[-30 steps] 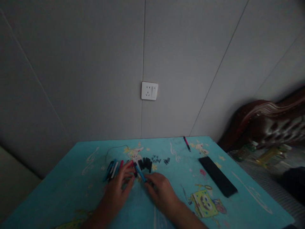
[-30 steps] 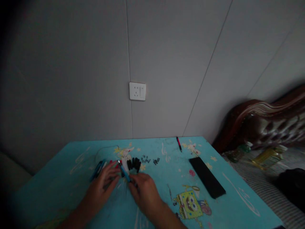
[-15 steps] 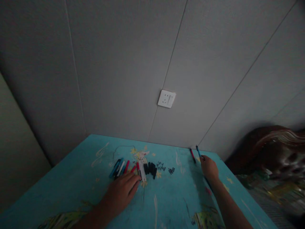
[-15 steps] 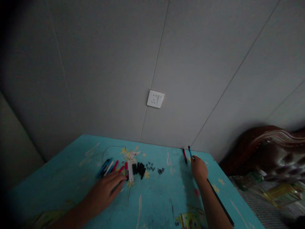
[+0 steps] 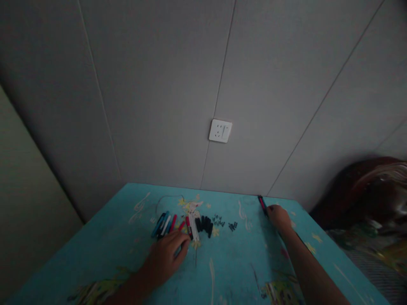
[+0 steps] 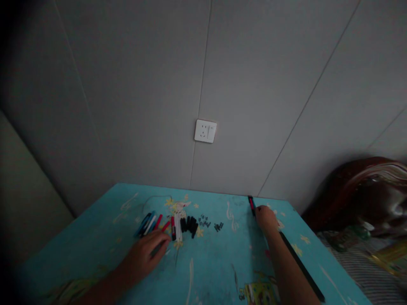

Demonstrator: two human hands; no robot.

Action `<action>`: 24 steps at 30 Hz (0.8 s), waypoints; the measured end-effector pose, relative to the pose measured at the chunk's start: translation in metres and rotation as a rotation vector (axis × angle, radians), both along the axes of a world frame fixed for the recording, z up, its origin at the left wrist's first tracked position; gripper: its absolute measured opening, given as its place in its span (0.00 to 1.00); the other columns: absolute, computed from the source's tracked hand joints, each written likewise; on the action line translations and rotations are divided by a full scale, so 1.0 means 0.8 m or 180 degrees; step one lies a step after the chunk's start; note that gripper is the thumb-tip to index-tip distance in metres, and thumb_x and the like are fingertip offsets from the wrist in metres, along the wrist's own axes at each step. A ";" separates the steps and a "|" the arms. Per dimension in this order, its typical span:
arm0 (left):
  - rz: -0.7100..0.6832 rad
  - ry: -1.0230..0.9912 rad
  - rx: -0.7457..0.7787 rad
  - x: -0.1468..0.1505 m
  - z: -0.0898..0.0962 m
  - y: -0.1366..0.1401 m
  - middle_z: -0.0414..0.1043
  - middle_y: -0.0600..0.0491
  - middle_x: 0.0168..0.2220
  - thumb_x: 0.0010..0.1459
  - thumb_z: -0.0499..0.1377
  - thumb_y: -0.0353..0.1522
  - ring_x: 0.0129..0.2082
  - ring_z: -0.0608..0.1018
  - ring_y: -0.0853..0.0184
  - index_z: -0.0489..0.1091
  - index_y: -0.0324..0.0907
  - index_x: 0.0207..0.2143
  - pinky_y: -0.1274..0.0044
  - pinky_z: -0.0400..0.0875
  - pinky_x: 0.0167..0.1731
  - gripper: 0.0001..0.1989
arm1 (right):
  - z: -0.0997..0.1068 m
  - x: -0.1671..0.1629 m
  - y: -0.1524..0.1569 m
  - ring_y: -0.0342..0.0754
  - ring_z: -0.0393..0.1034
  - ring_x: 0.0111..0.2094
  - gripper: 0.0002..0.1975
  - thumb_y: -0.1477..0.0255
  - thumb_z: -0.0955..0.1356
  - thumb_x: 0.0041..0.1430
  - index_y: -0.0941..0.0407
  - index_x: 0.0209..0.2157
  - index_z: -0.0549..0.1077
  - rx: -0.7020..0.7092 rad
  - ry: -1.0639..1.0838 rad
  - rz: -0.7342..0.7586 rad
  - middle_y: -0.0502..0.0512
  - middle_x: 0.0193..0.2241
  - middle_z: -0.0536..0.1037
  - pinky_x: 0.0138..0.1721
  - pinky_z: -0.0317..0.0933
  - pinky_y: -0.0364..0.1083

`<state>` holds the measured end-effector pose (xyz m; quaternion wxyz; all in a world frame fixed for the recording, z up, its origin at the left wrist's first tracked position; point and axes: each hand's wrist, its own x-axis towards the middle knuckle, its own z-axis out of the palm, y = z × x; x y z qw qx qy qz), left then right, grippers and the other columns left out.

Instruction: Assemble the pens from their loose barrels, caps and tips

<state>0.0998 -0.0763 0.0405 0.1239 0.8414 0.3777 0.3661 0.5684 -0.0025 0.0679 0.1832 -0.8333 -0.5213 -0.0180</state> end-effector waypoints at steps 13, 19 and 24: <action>0.0544 0.0383 0.0342 -0.016 0.004 0.025 0.71 0.50 0.30 0.64 0.50 0.29 0.33 0.72 0.65 0.71 0.40 0.34 0.73 0.68 0.39 0.11 | -0.025 -0.205 -0.115 0.52 0.74 0.40 0.18 0.64 0.60 0.66 0.58 0.44 0.76 0.1056 0.0815 0.1899 0.61 0.41 0.80 0.44 0.66 0.50; 0.1248 0.0546 0.0349 -0.064 0.007 0.048 0.74 0.47 0.36 0.64 0.51 0.32 0.39 0.73 0.61 0.72 0.41 0.39 0.68 0.66 0.45 0.10 | -0.029 -0.193 -0.117 0.52 0.75 0.39 0.17 0.64 0.61 0.65 0.57 0.45 0.77 0.1046 0.1156 0.2280 0.59 0.40 0.80 0.43 0.67 0.48; 0.1522 0.0482 0.0293 -0.104 0.004 0.062 0.74 0.48 0.36 0.61 0.52 0.30 0.38 0.74 0.61 0.71 0.42 0.40 0.69 0.67 0.43 0.09 | -0.027 -0.180 -0.122 0.51 0.75 0.35 0.19 0.62 0.61 0.65 0.57 0.47 0.76 0.0924 0.1209 0.2083 0.59 0.38 0.81 0.37 0.68 0.46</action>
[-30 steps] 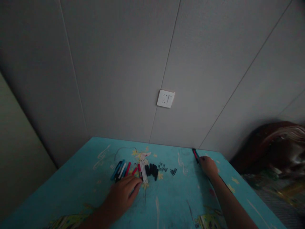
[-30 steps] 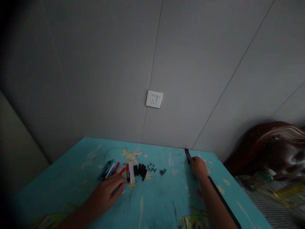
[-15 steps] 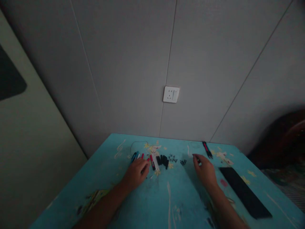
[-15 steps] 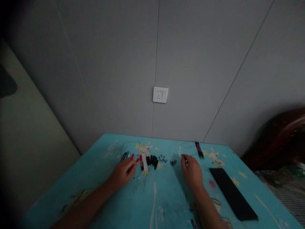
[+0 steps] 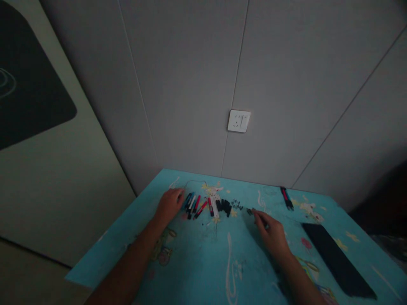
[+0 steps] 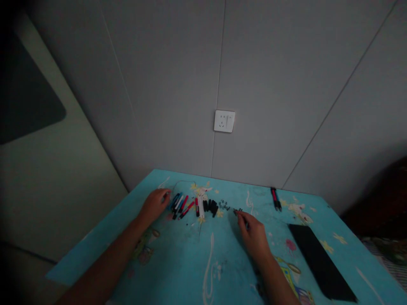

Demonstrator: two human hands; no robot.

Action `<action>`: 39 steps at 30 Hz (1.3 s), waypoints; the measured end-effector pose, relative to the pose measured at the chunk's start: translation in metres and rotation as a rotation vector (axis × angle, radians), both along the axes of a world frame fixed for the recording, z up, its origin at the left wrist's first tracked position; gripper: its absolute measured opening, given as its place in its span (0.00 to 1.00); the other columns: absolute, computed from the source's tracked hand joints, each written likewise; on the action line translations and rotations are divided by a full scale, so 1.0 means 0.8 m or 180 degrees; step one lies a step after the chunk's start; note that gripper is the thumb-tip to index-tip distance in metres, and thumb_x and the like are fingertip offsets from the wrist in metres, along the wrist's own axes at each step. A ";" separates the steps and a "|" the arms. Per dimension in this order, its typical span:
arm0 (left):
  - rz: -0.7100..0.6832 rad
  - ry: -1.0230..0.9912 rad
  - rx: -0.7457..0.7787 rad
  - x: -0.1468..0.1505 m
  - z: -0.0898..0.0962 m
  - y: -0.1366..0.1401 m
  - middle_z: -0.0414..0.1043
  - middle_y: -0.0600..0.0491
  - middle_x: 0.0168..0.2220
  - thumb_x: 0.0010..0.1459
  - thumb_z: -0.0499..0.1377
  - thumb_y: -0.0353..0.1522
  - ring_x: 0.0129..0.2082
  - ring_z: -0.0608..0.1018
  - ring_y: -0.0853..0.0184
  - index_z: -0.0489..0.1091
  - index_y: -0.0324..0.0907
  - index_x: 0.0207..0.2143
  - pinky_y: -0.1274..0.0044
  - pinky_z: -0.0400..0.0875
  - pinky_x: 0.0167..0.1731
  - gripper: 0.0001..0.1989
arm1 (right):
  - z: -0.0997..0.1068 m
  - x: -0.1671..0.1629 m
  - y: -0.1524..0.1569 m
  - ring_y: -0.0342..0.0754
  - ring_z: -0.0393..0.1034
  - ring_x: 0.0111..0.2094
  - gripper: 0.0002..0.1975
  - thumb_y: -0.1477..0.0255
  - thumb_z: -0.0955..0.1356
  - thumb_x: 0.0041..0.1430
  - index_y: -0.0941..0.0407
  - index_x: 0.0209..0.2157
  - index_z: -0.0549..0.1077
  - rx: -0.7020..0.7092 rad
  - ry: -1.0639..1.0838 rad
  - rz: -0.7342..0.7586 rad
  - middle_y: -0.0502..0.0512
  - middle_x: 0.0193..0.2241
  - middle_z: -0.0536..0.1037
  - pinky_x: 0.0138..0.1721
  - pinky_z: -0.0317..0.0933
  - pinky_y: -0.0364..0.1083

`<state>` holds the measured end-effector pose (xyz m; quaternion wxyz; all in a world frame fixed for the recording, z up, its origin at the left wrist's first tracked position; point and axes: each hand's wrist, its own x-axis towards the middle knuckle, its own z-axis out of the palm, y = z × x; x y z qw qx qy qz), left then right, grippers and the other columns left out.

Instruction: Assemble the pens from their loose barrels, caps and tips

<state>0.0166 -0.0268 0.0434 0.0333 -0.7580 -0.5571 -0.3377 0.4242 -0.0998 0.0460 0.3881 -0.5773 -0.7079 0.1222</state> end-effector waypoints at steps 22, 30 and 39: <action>0.0098 -0.0854 0.0287 -0.013 0.007 -0.004 0.76 0.48 0.39 0.65 0.51 0.35 0.37 0.77 0.64 0.72 0.41 0.42 0.74 0.71 0.39 0.12 | 0.002 -0.029 -0.010 0.51 0.77 0.39 0.18 0.64 0.60 0.65 0.56 0.44 0.77 -0.0342 -0.0082 0.0347 0.58 0.41 0.81 0.43 0.69 0.47; -0.0554 -0.0482 0.0221 0.003 0.011 -0.013 0.75 0.49 0.34 0.65 0.52 0.35 0.34 0.76 0.66 0.74 0.42 0.39 0.75 0.71 0.37 0.12 | -0.002 -0.015 -0.003 0.52 0.76 0.36 0.19 0.62 0.60 0.65 0.57 0.46 0.76 -0.0350 -0.0129 0.0281 0.59 0.39 0.81 0.41 0.68 0.47; -0.1159 0.0547 -0.0182 0.066 0.000 -0.037 0.72 0.47 0.42 0.65 0.52 0.33 0.43 0.73 0.61 0.66 0.46 0.56 0.67 0.69 0.45 0.18 | 0.012 -0.030 -0.017 0.52 0.76 0.39 0.17 0.64 0.59 0.66 0.54 0.44 0.76 -0.0544 -0.0695 0.0602 0.56 0.39 0.81 0.43 0.67 0.48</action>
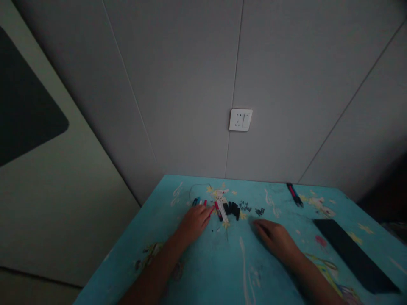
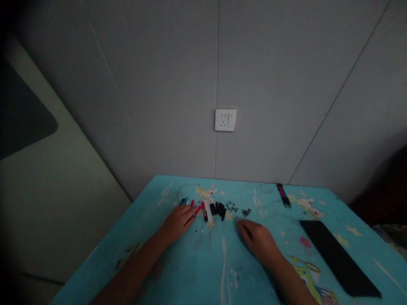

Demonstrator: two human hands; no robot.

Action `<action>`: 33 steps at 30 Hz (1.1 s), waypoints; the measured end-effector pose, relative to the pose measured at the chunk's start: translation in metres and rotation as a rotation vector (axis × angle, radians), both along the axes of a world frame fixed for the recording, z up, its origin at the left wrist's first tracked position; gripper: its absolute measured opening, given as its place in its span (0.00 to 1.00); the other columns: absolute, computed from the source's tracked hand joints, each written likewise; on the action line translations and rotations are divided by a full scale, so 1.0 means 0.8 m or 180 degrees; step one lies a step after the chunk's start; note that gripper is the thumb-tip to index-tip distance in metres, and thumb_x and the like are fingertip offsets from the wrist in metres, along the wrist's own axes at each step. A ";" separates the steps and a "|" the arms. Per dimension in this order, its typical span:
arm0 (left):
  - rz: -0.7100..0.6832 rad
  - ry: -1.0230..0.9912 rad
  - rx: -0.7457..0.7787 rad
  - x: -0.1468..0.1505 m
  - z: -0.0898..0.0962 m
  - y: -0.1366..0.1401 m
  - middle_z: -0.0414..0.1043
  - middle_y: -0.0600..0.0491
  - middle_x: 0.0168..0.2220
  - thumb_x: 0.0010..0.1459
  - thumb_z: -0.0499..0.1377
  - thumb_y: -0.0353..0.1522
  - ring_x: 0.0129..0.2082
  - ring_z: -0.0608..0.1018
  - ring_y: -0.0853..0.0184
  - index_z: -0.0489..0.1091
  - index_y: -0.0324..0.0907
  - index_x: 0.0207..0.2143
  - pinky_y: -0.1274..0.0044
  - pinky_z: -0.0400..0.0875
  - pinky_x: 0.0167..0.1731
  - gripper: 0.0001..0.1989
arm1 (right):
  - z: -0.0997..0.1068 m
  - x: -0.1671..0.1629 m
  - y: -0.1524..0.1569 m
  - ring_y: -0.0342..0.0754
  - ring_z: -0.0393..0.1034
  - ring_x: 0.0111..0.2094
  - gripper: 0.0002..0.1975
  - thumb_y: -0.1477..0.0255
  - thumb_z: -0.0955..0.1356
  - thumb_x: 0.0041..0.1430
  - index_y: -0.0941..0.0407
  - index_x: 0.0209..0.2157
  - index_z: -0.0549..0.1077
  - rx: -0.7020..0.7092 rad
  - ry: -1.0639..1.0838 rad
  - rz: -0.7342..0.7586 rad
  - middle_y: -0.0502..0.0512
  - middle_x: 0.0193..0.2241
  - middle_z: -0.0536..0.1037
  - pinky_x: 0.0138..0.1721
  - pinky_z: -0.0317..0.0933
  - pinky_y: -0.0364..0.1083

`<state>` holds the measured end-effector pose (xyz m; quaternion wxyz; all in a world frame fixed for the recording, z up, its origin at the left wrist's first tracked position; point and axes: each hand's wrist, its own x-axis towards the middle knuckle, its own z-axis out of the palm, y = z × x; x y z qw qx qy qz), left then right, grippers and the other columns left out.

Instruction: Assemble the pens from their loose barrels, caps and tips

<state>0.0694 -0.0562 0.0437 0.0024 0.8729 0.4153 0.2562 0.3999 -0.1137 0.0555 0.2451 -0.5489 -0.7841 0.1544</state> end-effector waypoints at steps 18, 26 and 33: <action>0.0596 -0.0358 -0.0192 0.022 -0.016 -0.013 0.73 0.46 0.38 0.62 0.54 0.29 0.41 0.73 0.57 0.72 0.44 0.46 0.65 0.68 0.42 0.12 | -0.018 -0.163 -0.001 0.46 0.73 0.37 0.09 0.76 0.64 0.65 0.53 0.41 0.76 0.0442 -0.0871 0.0178 0.55 0.41 0.76 0.43 0.66 0.43; 0.0817 -0.1189 -0.0091 0.020 -0.004 -0.011 0.69 0.48 0.37 0.65 0.50 0.30 0.38 0.74 0.61 0.70 0.43 0.41 0.69 0.71 0.40 0.09 | -0.013 -0.168 -0.005 0.48 0.72 0.37 0.08 0.73 0.64 0.66 0.55 0.35 0.76 0.0423 -0.0632 0.0216 0.55 0.35 0.76 0.43 0.64 0.44; 0.0382 -0.1317 -0.0412 0.016 -0.010 -0.005 0.71 0.46 0.46 0.67 0.46 0.29 0.49 0.74 0.61 0.65 0.43 0.48 0.66 0.70 0.50 0.12 | 0.002 -0.130 -0.012 0.47 0.72 0.37 0.09 0.71 0.63 0.67 0.54 0.37 0.75 0.0160 0.0078 0.0126 0.53 0.34 0.77 0.43 0.63 0.44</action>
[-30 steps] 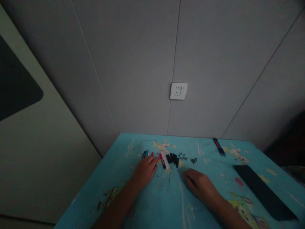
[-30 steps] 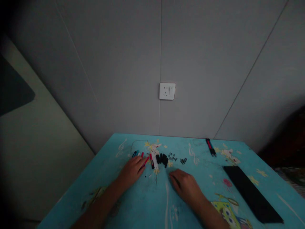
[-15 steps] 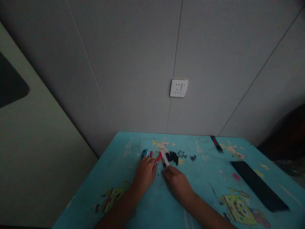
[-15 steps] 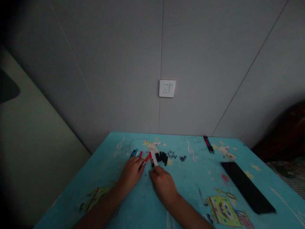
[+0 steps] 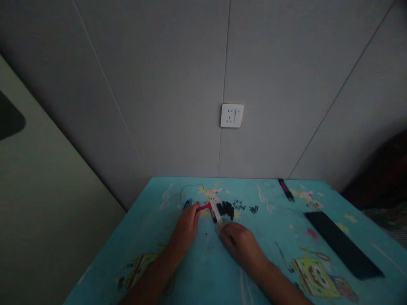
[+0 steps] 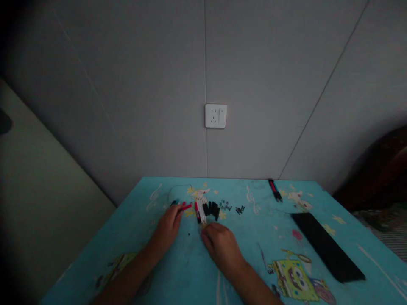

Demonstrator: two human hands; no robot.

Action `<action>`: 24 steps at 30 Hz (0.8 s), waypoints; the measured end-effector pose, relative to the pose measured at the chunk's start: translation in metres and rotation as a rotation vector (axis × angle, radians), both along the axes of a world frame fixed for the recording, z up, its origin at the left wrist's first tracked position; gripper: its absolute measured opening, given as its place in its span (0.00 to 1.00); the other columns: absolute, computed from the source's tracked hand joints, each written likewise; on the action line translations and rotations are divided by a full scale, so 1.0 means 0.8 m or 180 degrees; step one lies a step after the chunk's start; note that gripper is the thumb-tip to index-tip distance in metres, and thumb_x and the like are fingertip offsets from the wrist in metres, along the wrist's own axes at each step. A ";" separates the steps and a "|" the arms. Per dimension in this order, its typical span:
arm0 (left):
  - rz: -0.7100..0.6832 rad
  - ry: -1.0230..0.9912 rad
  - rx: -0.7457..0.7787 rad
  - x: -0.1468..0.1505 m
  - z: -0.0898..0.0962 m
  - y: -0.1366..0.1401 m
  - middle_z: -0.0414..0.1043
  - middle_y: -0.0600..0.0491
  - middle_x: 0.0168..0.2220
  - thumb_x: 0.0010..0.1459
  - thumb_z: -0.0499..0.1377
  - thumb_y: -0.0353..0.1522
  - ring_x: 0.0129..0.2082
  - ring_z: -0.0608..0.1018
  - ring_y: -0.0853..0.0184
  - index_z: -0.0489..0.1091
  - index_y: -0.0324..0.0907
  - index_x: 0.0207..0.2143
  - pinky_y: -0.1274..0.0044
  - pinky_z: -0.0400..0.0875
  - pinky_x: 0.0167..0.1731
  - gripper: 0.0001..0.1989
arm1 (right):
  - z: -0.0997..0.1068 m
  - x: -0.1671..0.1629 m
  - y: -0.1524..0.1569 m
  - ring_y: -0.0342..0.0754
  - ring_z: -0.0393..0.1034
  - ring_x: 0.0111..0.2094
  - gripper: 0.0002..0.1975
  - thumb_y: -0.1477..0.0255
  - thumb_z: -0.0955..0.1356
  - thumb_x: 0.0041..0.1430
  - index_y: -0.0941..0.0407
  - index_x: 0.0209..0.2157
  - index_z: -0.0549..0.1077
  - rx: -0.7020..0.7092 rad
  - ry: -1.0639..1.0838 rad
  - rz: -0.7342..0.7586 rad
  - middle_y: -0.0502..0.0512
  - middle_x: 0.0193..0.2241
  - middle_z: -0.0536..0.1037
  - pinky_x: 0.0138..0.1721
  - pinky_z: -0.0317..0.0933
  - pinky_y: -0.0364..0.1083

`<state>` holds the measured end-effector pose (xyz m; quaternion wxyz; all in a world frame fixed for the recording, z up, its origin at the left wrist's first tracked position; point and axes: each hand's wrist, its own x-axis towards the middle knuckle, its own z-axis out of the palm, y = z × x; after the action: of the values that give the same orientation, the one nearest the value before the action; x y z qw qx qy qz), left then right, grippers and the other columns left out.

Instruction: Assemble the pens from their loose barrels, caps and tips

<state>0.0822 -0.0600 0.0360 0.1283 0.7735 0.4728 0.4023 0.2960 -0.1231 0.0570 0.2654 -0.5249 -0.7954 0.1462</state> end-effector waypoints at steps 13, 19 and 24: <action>-0.0688 0.1057 -0.0078 0.020 0.008 -0.016 0.72 0.47 0.44 0.64 0.49 0.26 0.47 0.74 0.60 0.67 0.44 0.48 0.67 0.71 0.47 0.14 | -0.006 0.007 0.005 0.47 0.73 0.35 0.11 0.69 0.62 0.67 0.54 0.38 0.75 -0.0066 0.0100 -0.0201 0.53 0.34 0.77 0.39 0.64 0.44; -0.0619 0.0969 -0.0089 0.007 0.004 -0.012 0.71 0.47 0.45 0.65 0.48 0.27 0.44 0.74 0.60 0.67 0.44 0.48 0.67 0.70 0.47 0.13 | 0.004 0.006 -0.003 0.49 0.74 0.35 0.09 0.70 0.64 0.65 0.53 0.36 0.76 -0.0105 -0.0142 -0.0176 0.52 0.33 0.80 0.41 0.61 0.46; -0.0558 0.0806 -0.0190 -0.010 0.009 -0.002 0.70 0.51 0.43 0.66 0.49 0.31 0.44 0.74 0.63 0.69 0.47 0.47 0.71 0.69 0.47 0.12 | 0.000 0.006 -0.002 0.48 0.75 0.33 0.09 0.71 0.64 0.65 0.52 0.35 0.77 -0.0290 -0.0198 -0.0149 0.50 0.32 0.81 0.38 0.61 0.44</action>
<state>0.0744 -0.0618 0.0432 0.1252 0.8522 0.4275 0.2745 0.3006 -0.1244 0.0571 0.2197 -0.5592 -0.7833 0.1597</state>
